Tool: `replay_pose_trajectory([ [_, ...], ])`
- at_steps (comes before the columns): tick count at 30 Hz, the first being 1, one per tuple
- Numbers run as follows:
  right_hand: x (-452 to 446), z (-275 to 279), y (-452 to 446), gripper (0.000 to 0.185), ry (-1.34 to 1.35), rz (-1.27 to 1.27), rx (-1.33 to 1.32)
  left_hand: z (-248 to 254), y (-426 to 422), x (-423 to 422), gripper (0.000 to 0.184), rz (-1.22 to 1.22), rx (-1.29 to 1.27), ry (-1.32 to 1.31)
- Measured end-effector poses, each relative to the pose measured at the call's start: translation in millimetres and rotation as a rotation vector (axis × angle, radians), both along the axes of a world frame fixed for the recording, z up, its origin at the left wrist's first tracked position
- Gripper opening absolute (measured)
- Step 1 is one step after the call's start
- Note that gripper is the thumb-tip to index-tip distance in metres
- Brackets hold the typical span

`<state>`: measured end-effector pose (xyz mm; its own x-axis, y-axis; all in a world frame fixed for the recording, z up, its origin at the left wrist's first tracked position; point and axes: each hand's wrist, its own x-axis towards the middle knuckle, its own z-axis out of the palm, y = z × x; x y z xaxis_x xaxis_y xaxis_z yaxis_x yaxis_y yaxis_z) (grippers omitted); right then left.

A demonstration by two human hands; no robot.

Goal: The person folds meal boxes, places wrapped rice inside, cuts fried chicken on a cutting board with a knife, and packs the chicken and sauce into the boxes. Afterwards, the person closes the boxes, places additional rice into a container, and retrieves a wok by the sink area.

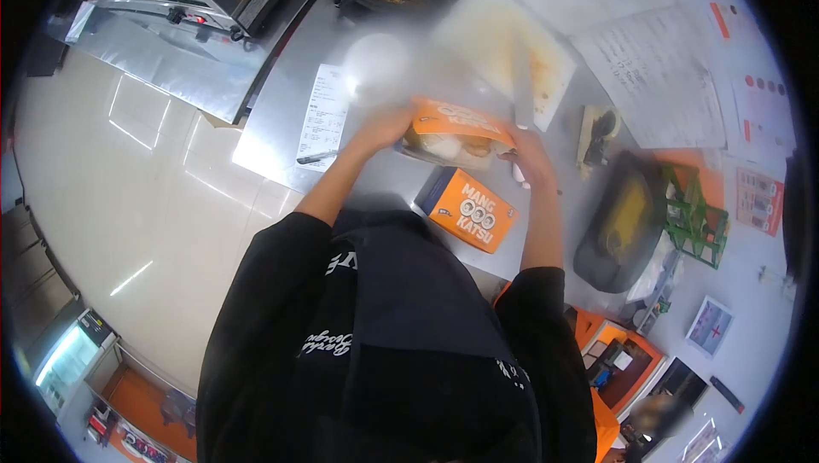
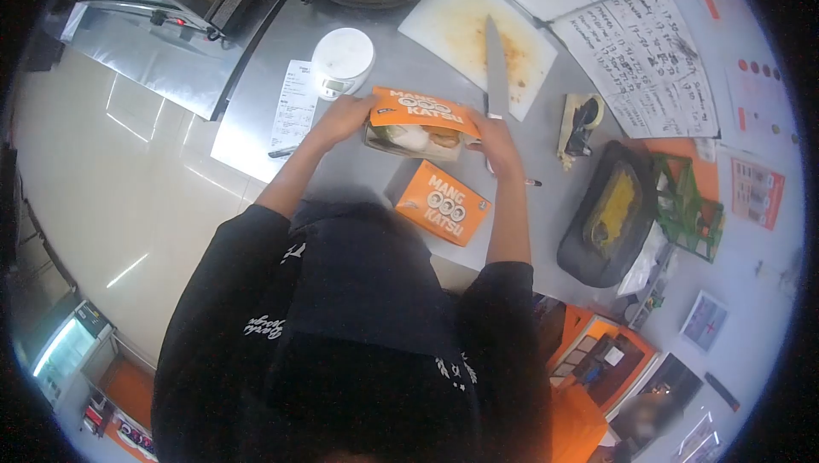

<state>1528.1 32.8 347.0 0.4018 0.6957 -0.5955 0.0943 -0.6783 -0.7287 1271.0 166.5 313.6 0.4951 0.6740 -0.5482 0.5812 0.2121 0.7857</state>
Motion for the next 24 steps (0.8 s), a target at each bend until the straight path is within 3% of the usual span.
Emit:
replay_pose_trajectory([
  [3, 3.6, -18.6, -7.6, 0.056, -0.084, 0.147, 0.005, -12.3, -6.1, 0.3, 0.058, 0.03, 0.095, -0.055],
  [8, -11.1, -60.0, -21.8, 0.061, -0.06, 0.027, 0.108, -49.1, -14.4, -1.7, 0.047, -0.082, 0.056, -0.083],
  [11, -11.7, -90.7, -29.7, 0.06, -0.308, 0.083, 0.091, -39.1, -16.5, -4.5, 0.038, -0.197, 0.278, -0.017],
  [13, -6.8, -99.2, -23.3, 0.062, -0.574, 0.22, 0.249, -20.5, -25.7, -8.2, 0.048, -0.137, 0.437, -0.131],
  [14, -11.9, -87.9, -17.7, 0.068, -0.769, 0.354, 0.391, -15.2, -30.2, -9.5, 0.058, -0.108, 0.513, -0.188],
  [16, -24.9, -42.5, -8.3, 0.085, -0.86, 0.786, 0.353, -21.1, -32.4, -8.6, 0.065, -0.387, 0.745, -0.116],
  [17, -34.4, -34.7, -11.0, 0.089, -0.863, 0.835, 0.35, -25.3, -36.9, -9.4, 0.069, -0.532, 0.853, -0.082],
  [22, -34.4, -26.1, -6.5, 0.105, -0.864, 0.915, 0.414, -23.6, -22.1, -1.6, 0.071, -0.66, 0.931, -0.06],
  [24, -31.9, -27.2, -7.0, 0.103, -0.884, 0.908, 0.437, -22.5, -16.1, 0.3, 0.069, -0.726, 0.972, -0.04],
])
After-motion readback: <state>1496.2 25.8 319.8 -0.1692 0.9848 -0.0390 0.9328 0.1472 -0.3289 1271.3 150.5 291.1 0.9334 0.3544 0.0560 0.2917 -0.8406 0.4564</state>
